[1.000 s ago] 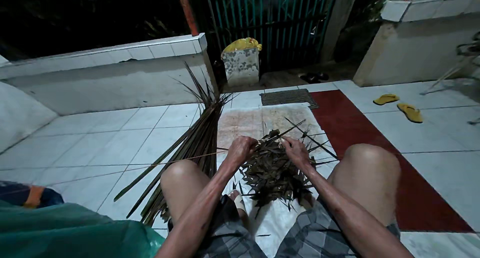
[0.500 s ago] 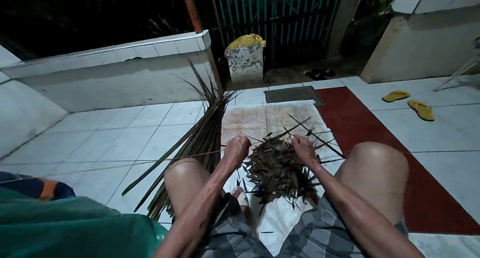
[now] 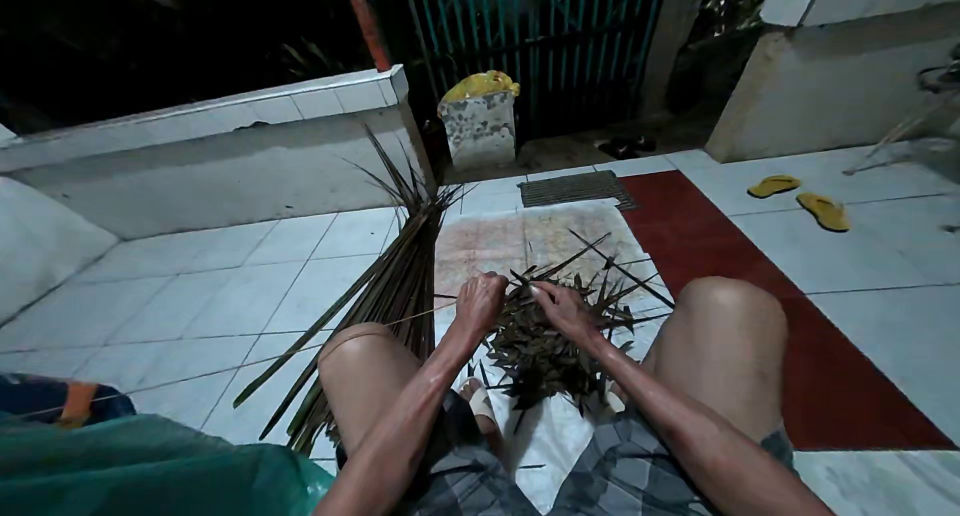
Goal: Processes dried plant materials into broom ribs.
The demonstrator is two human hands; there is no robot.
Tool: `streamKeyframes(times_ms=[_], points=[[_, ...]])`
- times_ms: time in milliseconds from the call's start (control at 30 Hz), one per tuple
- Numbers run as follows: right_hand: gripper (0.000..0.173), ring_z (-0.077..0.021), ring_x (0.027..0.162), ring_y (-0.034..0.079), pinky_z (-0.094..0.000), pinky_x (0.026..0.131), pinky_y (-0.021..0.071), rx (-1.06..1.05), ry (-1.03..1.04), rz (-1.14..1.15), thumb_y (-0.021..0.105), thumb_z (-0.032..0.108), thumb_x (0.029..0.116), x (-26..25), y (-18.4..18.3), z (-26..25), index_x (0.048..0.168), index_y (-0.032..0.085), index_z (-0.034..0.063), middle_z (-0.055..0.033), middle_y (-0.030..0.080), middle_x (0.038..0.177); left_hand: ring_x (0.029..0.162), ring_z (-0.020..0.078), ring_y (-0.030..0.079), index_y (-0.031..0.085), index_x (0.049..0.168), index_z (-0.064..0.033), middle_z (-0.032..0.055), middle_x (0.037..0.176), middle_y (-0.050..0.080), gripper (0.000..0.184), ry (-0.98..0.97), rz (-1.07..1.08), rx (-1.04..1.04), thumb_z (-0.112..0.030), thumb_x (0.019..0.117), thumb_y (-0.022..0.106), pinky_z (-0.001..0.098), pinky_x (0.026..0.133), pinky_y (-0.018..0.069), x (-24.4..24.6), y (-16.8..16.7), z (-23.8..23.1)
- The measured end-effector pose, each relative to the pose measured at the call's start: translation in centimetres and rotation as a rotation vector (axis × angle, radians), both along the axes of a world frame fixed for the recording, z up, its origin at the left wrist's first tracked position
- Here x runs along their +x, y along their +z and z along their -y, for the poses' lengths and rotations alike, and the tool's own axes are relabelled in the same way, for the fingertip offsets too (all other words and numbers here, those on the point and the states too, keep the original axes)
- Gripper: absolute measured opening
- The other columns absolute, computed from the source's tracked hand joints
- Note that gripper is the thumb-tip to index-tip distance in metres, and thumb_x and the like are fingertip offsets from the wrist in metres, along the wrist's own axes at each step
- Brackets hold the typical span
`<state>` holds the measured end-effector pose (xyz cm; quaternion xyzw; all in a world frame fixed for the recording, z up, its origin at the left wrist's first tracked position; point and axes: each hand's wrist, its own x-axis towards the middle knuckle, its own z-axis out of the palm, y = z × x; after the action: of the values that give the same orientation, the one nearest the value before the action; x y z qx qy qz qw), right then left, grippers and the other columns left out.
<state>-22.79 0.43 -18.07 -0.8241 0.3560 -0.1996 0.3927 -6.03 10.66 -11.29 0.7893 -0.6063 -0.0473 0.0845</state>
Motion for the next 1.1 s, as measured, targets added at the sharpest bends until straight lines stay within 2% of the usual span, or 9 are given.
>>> streamKeyframes(times_ms=[333, 533, 633, 700, 767, 933, 1100], points=[[0.045, -0.0309, 0.11, 0.068, -0.0565, 0.097, 0.0503, 0.028, -0.122, -0.079, 0.042, 0.043, 0.1094, -0.7, -0.5, 1.8, 0.134, 0.069, 0.017, -0.014, 0.072, 0.117, 0.102, 0.0356, 0.07, 0.073, 0.108, -0.0059, 0.0163, 0.108, 0.072, 0.026, -0.048, 0.026, -0.018, -0.016, 0.1047, 0.049, 0.055, 0.086, 0.0557, 0.0, 0.1, -0.3], [0.045, -0.0347, 0.117, 0.065, -0.0584, 0.101, 0.0482, 0.049, -0.269, -0.145, 0.039, 0.041, 0.1104, -2.0, -1.9, 4.1, 0.133, 0.068, 0.0143, -0.0169, 0.07, 0.123, 0.102, 0.0351, 0.07, 0.073, 0.107, -0.0071, 0.0156, 0.106, 0.072, 0.027, -0.059, 0.034, 0.009, -0.017, 0.1055, 0.048, 0.055, 0.086, 0.0555, 0.2, 0.7, -1.0], [0.046, -0.0368, 0.108, 0.067, -0.0598, 0.095, 0.0498, 0.022, -0.32, -0.083, 0.04, 0.04, 0.1107, -2.4, -1.4, 3.9, 0.131, 0.069, 0.0115, -0.0196, 0.071, 0.113, 0.103, 0.0342, 0.071, 0.074, 0.107, -0.0094, 0.0141, 0.105, 0.073, 0.027, -0.039, -0.002, -0.005, -0.019, 0.1045, 0.049, 0.0555, 0.087, 0.0554, 0.9, 1.0, -1.3], [0.046, -0.0349, 0.097, 0.069, -0.0577, 0.089, 0.0516, -0.032, -0.283, 0.002, 0.04, 0.04, 0.1104, -2.2, -0.7, 3.0, 0.129, 0.069, 0.0101, -0.0184, 0.072, 0.104, 0.103, 0.033, 0.07, 0.075, 0.107, -0.0106, 0.013, 0.105, 0.074, 0.025, -0.027, -0.041, -0.023, -0.02, 0.1033, 0.051, 0.0553, 0.088, 0.0548, 1.4, 0.7, -1.2], [0.045, -0.0305, 0.094, 0.069, -0.054, 0.088, 0.0536, -0.06, -0.197, 0.065, 0.042, 0.041, 0.1096, -1.6, -0.3, 1.7, 0.131, 0.069, 0.011, -0.0156, 0.072, 0.102, 0.104, 0.0315, 0.071, 0.075, 0.109, -0.0119, 0.0115, 0.105, 0.075, 0.026, -0.028, -0.07, -0.047, -0.021, 0.1035, 0.052, 0.0545, 0.09, 0.0549, 1.7, 0.3, -0.9], [0.045, -0.0237, 0.101, 0.07, -0.0483, 0.094, 0.054, -0.05, -0.006, 0.09, 0.043, 0.043, 0.1088, -0.3, 0.0, -1.0, 0.136, 0.067, 0.0171, -0.0105, 0.074, 0.111, 0.104, 0.0297, 0.071, 0.076, 0.109, -0.0129, 0.0109, 0.104, 0.075, 0.027, -0.024, -0.14, -0.058, -0.023, 0.1039, 0.052, 0.0545, 0.092, 0.0545, 1.3, 0.4, -0.5], [0.045, -0.0251, 0.11, 0.069, -0.0517, 0.098, 0.0522, -0.038, -0.063, 0.027, 0.041, 0.046, 0.1088, -0.3, 0.0, -0.6, 0.138, 0.067, 0.0223, -0.0087, 0.074, 0.117, 0.103, 0.0277, 0.071, 0.077, 0.109, -0.013, 0.0096, 0.104, 0.075, 0.027, -0.02, -0.144, -0.056, -0.023, 0.1037, 0.052, 0.0521, 0.093, 0.0541, 1.3, 0.2, -0.6]])
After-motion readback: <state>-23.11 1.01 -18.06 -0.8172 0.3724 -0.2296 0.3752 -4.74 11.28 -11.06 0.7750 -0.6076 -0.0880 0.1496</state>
